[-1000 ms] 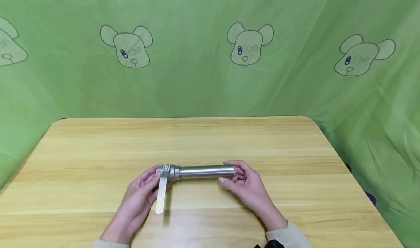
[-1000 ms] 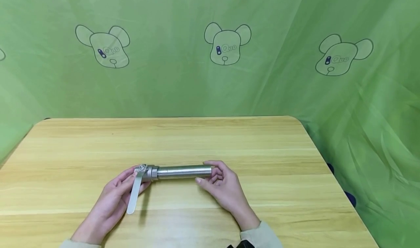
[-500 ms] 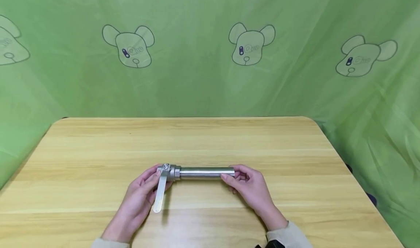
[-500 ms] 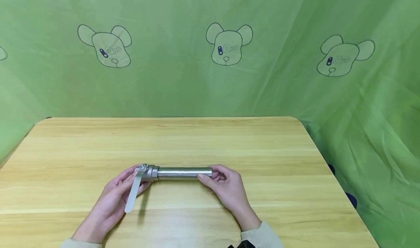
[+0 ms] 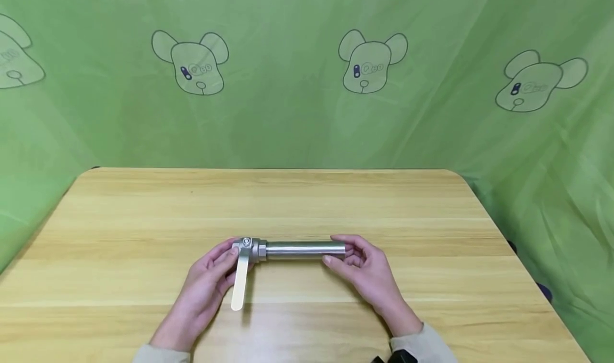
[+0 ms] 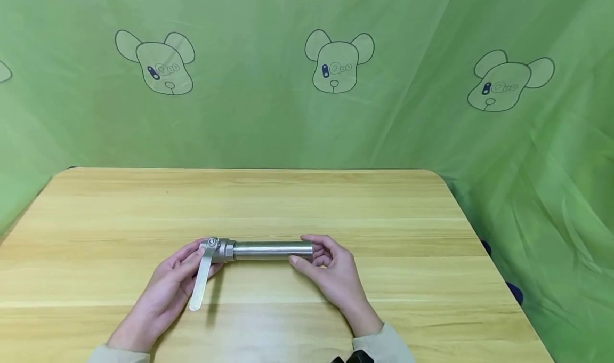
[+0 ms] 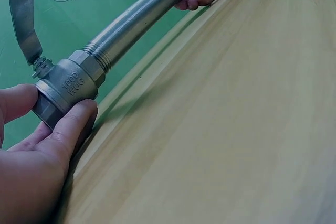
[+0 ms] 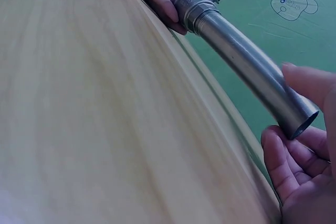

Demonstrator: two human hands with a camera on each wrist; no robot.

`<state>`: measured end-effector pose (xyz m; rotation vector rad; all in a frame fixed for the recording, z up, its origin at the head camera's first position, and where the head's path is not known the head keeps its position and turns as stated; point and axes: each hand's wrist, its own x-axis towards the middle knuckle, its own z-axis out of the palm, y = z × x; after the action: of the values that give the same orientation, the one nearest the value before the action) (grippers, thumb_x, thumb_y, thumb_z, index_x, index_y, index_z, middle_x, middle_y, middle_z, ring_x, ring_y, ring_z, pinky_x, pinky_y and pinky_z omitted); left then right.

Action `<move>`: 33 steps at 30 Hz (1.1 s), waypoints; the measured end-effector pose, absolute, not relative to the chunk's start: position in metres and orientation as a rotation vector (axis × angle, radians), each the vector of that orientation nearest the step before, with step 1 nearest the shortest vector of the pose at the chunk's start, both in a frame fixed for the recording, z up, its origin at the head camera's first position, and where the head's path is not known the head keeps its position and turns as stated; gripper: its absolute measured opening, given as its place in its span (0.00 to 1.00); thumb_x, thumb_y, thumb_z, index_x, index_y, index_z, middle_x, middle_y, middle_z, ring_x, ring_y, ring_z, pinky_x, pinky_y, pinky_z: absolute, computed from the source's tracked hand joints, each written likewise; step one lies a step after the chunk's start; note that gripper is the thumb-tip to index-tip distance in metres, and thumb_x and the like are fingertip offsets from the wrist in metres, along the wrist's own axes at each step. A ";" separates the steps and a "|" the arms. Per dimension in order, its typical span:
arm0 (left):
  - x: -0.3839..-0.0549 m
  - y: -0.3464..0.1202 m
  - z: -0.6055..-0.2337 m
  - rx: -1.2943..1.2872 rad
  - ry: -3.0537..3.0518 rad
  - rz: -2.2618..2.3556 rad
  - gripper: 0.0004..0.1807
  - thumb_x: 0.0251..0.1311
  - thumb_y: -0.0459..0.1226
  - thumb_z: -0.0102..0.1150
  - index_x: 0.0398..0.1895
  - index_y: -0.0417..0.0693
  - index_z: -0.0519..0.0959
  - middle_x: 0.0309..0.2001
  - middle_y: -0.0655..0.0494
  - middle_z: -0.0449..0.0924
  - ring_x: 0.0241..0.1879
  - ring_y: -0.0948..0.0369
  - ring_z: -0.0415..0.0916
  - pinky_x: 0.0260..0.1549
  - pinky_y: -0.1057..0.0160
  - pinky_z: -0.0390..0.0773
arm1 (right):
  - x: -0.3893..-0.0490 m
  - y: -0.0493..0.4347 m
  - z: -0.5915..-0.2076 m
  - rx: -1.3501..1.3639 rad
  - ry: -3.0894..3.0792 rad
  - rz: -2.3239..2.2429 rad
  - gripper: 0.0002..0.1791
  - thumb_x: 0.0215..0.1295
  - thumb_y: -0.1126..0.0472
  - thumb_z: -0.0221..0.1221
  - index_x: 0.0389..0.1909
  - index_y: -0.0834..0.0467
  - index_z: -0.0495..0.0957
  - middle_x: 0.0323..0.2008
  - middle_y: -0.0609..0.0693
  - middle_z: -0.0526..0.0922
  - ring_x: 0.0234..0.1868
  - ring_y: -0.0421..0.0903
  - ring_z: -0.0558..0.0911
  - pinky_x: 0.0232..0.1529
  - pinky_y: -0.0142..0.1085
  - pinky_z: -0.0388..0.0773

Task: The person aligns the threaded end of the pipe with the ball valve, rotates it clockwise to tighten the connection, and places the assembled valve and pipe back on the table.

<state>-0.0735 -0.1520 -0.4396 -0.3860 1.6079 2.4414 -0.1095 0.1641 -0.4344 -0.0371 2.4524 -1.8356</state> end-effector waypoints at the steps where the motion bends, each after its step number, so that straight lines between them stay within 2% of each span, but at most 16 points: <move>1: -0.074 -0.152 -0.439 -0.385 1.606 2.442 0.30 0.79 0.35 0.56 0.80 0.38 0.63 0.75 0.44 0.75 0.59 0.63 0.86 0.63 0.67 0.86 | -0.110 0.164 -0.435 -0.057 2.443 -1.852 0.27 0.59 0.61 0.79 0.60 0.58 0.84 0.42 0.55 0.84 0.36 0.41 0.83 0.36 0.26 0.85; 5: -0.074 -0.153 -0.437 -0.388 1.600 2.443 0.30 0.80 0.34 0.55 0.80 0.38 0.63 0.77 0.42 0.72 0.59 0.63 0.86 0.64 0.67 0.86 | -0.110 0.164 -0.435 -0.105 2.443 -1.874 0.27 0.59 0.65 0.79 0.59 0.58 0.84 0.43 0.56 0.85 0.38 0.41 0.83 0.38 0.26 0.87; 10: -0.074 -0.153 -0.438 -0.394 1.601 2.445 0.30 0.80 0.34 0.55 0.80 0.38 0.63 0.77 0.41 0.72 0.59 0.64 0.86 0.64 0.66 0.86 | -0.110 0.164 -0.435 -0.079 2.472 -1.843 0.23 0.59 0.64 0.79 0.55 0.57 0.86 0.41 0.54 0.85 0.38 0.41 0.83 0.38 0.26 0.87; 19: -0.074 -0.153 -0.439 -0.371 1.575 2.453 0.29 0.80 0.32 0.53 0.80 0.37 0.62 0.78 0.40 0.70 0.60 0.63 0.85 0.65 0.64 0.86 | -0.109 0.162 -0.433 0.041 2.447 -1.810 0.19 0.65 0.58 0.76 0.54 0.61 0.86 0.33 0.51 0.86 0.29 0.41 0.83 0.31 0.29 0.86; 26: -0.074 -0.153 -0.438 -0.363 1.569 2.458 0.30 0.79 0.32 0.53 0.80 0.36 0.62 0.77 0.40 0.70 0.62 0.63 0.84 0.67 0.64 0.84 | -0.109 0.160 -0.430 0.073 2.488 -1.731 0.18 0.70 0.48 0.72 0.44 0.60 0.87 0.26 0.51 0.83 0.26 0.44 0.82 0.27 0.29 0.81; 30: -0.074 -0.153 -0.438 -0.357 1.552 2.459 0.30 0.80 0.32 0.53 0.81 0.36 0.61 0.79 0.38 0.66 0.63 0.64 0.83 0.68 0.64 0.83 | -0.109 0.160 -0.429 0.075 2.510 -1.739 0.17 0.69 0.49 0.73 0.45 0.60 0.89 0.28 0.51 0.84 0.27 0.43 0.81 0.29 0.29 0.81; 33: -0.073 -0.153 -0.438 -0.365 1.555 2.460 0.30 0.80 0.32 0.53 0.81 0.36 0.62 0.78 0.40 0.68 0.62 0.64 0.83 0.67 0.65 0.84 | -0.109 0.161 -0.430 0.061 2.502 -1.761 0.17 0.68 0.50 0.74 0.48 0.59 0.89 0.30 0.51 0.84 0.28 0.42 0.81 0.29 0.29 0.82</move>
<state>-0.0732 -0.1530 -0.4380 -0.3648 1.5551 2.4597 -0.1090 0.1608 -0.4298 0.0614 2.5021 -1.7612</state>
